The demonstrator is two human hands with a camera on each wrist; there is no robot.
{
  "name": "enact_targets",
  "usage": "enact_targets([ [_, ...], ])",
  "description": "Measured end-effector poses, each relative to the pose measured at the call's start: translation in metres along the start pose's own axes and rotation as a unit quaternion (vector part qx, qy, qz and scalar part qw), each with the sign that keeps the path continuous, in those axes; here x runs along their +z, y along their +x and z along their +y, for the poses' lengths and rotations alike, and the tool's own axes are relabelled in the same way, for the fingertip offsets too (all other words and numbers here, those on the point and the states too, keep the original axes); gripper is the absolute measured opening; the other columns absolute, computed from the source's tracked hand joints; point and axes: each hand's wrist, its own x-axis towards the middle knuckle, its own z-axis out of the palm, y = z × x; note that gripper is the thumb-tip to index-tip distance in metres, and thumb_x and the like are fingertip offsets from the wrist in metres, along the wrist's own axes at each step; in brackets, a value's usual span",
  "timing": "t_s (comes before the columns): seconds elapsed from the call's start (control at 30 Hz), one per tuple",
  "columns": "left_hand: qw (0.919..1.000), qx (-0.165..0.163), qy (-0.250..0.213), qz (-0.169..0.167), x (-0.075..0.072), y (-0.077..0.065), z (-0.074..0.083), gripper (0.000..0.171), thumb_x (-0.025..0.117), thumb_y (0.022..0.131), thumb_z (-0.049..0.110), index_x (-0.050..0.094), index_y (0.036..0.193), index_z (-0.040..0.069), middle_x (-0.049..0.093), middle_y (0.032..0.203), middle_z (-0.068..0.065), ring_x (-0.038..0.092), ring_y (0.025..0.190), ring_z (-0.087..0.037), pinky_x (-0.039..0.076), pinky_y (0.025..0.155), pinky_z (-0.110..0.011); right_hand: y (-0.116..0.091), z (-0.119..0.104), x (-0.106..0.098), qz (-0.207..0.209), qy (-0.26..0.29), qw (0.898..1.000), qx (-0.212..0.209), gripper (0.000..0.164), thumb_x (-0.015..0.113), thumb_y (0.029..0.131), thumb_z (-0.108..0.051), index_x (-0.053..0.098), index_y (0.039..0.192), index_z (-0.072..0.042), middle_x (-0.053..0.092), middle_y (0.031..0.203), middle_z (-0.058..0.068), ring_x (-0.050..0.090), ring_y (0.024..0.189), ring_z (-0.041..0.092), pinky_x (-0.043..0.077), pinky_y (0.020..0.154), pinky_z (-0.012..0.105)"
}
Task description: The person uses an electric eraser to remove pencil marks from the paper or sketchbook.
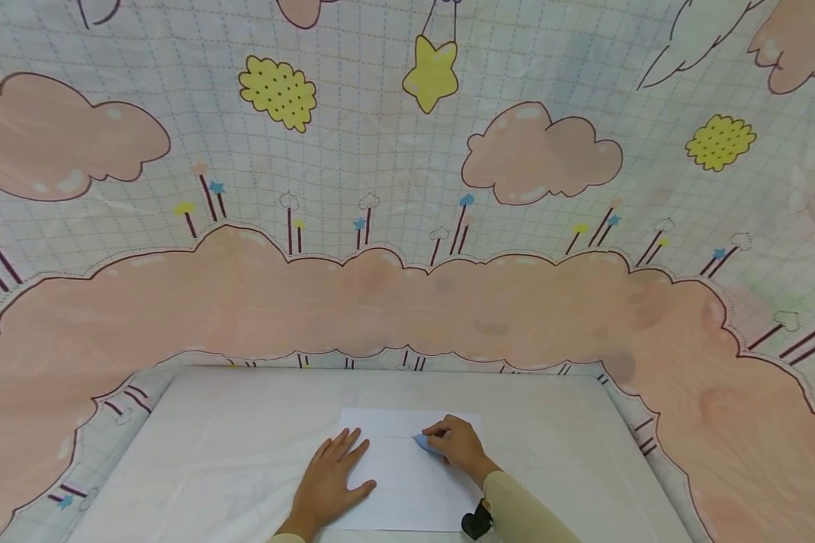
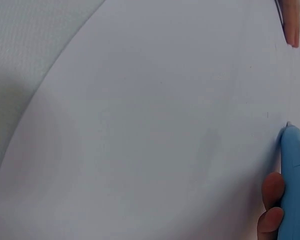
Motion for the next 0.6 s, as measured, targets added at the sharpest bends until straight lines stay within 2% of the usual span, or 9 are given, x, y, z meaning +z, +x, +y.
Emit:
enact_targets([
  [0.27, 0.9999, -0.003, -0.012, 0.006, -0.0008, -0.0002, -0.0020, 0.074, 0.058, 0.082, 0.071, 0.061, 0.135, 0.020, 0.049, 0.149, -0.001, 0.042, 0.140, -0.026, 0.033, 0.114, -0.051, -0.0003, 0.0032, 0.0002, -0.002, 0.000, 1.000, 0.011, 0.016, 0.071, 0.086, -0.016, 0.078, 0.098, -0.009, 0.055, 0.081, 0.000, 0.049, 0.049, 0.010, 0.046, 0.046, 0.022],
  [0.6, 0.9995, -0.010, -0.016, -0.026, -0.0018, 0.0009, 0.0001, 0.074, 0.057, 0.083, 0.071, 0.058, 0.139, 0.022, 0.046, 0.152, 0.001, 0.038, 0.143, -0.025, 0.030, 0.117, -0.051, -0.0008, 0.0060, -0.0017, -0.003, -0.005, 1.000, 0.008, 0.015, 0.072, 0.086, -0.015, 0.078, 0.098, -0.010, 0.055, 0.081, 0.000, 0.049, 0.049, 0.011, 0.047, 0.046, 0.023],
])
